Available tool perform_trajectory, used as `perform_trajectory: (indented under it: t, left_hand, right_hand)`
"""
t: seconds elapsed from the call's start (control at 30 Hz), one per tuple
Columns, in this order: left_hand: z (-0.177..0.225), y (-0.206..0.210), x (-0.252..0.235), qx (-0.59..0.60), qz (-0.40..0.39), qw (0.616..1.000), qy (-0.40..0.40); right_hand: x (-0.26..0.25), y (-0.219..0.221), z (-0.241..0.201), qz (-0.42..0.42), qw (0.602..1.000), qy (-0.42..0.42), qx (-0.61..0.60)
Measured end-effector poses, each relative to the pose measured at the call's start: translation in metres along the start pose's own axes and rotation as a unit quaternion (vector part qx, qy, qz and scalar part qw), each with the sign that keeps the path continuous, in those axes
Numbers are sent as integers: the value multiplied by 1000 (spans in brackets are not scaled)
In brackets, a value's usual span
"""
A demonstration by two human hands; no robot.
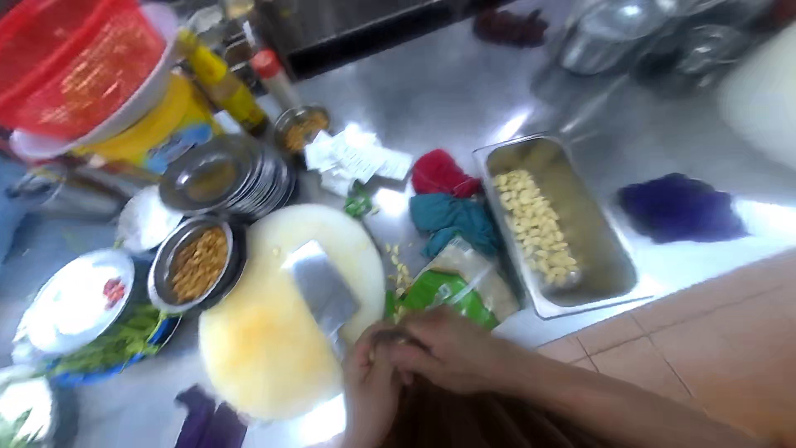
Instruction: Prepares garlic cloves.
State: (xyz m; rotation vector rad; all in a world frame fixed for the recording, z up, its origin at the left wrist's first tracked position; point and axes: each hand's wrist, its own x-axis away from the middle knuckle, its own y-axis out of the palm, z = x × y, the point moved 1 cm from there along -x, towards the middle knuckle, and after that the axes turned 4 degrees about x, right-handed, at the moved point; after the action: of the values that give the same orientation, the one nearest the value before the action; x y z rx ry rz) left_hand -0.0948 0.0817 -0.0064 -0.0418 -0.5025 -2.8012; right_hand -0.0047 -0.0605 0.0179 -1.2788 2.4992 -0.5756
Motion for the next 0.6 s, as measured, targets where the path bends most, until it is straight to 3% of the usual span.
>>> perform_trajectory:
  t: [0.13,0.23,0.33,0.43,0.53,0.6]
  left_hand:
    - [0,6,-10,70,152,980,-112]
    - [18,-14,-36,84,188,976,-72]
    - [60,1,-54,6,128,992,4]
    - [82,55,-66,-81,22,996,12]
    - [58,124,-86,-134,-71,987,-48]
    - [29,160,-100,-152,-116,976,-109]
  right_hand:
    - [3,4,10,81,989,-10,126]
    - [5,-10,8,77,977,126,151]
    - [-2,-32,10,-21,951,275,139]
    - [-13,-35,16,-46,941,299,151]
    - [-20,-37,16,-59,943,302,124]
    - [-19,-30,23,-15,944,320,78]
